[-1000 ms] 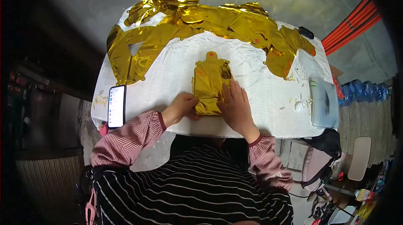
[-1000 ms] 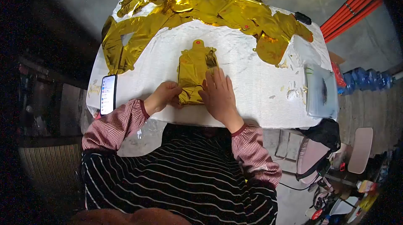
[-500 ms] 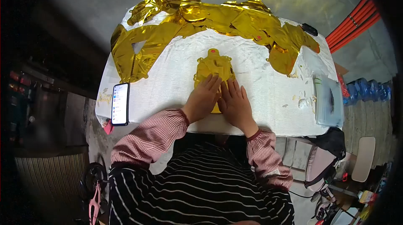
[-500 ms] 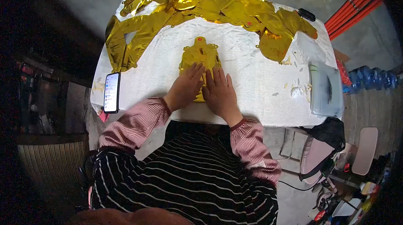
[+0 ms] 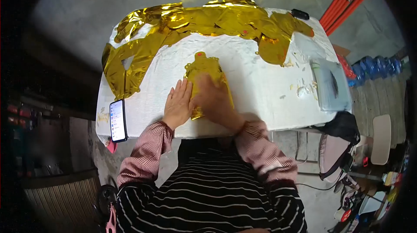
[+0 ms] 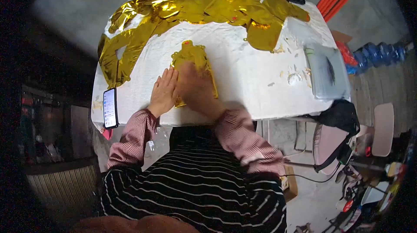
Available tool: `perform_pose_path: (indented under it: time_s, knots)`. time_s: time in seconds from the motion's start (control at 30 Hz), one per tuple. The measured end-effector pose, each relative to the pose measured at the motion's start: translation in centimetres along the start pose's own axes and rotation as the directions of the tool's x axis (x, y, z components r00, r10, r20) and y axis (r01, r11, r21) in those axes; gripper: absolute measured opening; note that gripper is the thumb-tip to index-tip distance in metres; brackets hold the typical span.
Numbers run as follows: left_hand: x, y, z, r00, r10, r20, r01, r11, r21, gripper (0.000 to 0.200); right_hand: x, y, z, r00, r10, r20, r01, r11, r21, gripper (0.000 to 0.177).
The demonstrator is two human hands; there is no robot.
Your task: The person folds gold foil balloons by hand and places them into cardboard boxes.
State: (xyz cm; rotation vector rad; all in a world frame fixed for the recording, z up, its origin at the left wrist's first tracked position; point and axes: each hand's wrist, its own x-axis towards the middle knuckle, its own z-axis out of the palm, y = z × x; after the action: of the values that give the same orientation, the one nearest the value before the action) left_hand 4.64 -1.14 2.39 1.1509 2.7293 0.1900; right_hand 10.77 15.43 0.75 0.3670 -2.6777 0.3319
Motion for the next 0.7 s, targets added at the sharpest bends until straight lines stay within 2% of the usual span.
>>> perform_pose_path:
  time_s: [0.03,0.07,0.13,0.17,0.23,0.27,0.33,0.37,0.43,0.47,0.5,0.53,0.57,0.63,0.7]
  knots:
    - [0.0,-0.1,-0.2,0.998,0.006,0.066,-0.014,0.991,0.131,0.063,1.1,-1.2,1.4,0.999,-0.022,0.042,0.019,0.998,0.052,0.047]
    - [0.2,-0.4,0.2,0.997,0.019,0.070,-0.028,0.990,0.140,0.063,1.8,-1.4,2.6,0.999,-0.007,0.034,0.005,0.999,0.050,0.047]
    - [0.3,-0.6,1.0,0.999,0.005,-0.051,-0.003,0.999,0.034,0.058,2.9,-1.3,3.9,0.975,0.183,-0.123,-0.158,0.969,0.192,0.043]
    - [0.4,-0.4,1.0,0.999,0.010,-0.045,-0.008,0.999,0.036,0.058,2.8,-0.7,3.6,0.974,0.190,-0.122,-0.165,0.967,0.193,0.043]
    - [0.5,0.2,0.6,0.997,-0.062,-0.048,0.058,0.995,-0.086,0.060,1.4,1.4,2.0,0.987,0.154,-0.055,-0.152,0.988,0.030,0.047]
    - [0.5,0.3,0.6,0.998,-0.059,-0.037,0.056,0.994,-0.090,0.060,1.0,2.2,0.9,0.986,0.162,-0.046,-0.160,0.987,0.032,0.047]
    - [0.4,0.4,0.6,0.996,-0.048,-0.074,0.044,0.998,-0.053,0.061,0.4,3.5,-1.1,0.984,0.012,0.176,0.007,0.994,-0.109,0.046]
    - [0.3,0.4,0.6,0.996,-0.056,-0.076,0.052,0.997,-0.054,0.061,0.1,3.9,-1.0,0.984,0.004,0.177,0.015,0.994,-0.105,0.046]
    - [0.4,0.5,0.4,0.996,-0.050,-0.078,0.045,0.997,-0.062,0.059,-0.1,4.7,-0.3,0.999,0.025,0.033,-0.021,0.992,-0.125,0.042]
    - [0.4,0.4,0.5,0.995,-0.054,-0.082,0.049,0.997,-0.060,0.059,0.1,5.1,0.5,0.999,0.020,0.030,-0.016,0.992,-0.125,0.042]
    - [0.4,0.3,0.7,0.995,-0.039,-0.097,0.035,0.998,-0.045,0.059,0.3,5.6,1.3,0.975,0.196,-0.104,-0.197,0.980,0.002,0.038]
    - [0.4,0.2,0.8,0.993,-0.025,-0.113,0.022,0.999,-0.033,0.060,0.6,5.6,1.4,0.903,0.376,-0.209,-0.351,0.925,0.149,0.034]
    - [0.3,0.1,0.9,0.993,-0.033,-0.117,0.029,0.999,-0.037,0.060,0.5,5.9,1.1,0.907,0.368,-0.206,-0.342,0.928,0.148,0.034]
    - [0.4,0.1,1.0,0.990,-0.018,-0.139,0.010,0.998,-0.055,0.060,-0.1,6.6,0.0,0.829,0.535,-0.162,-0.458,0.817,0.350,0.036]
    - [0.5,0.2,0.9,0.990,-0.030,-0.140,0.023,0.999,-0.049,0.059,-0.6,6.0,-0.9,0.823,0.557,-0.114,-0.505,0.808,0.304,0.037]
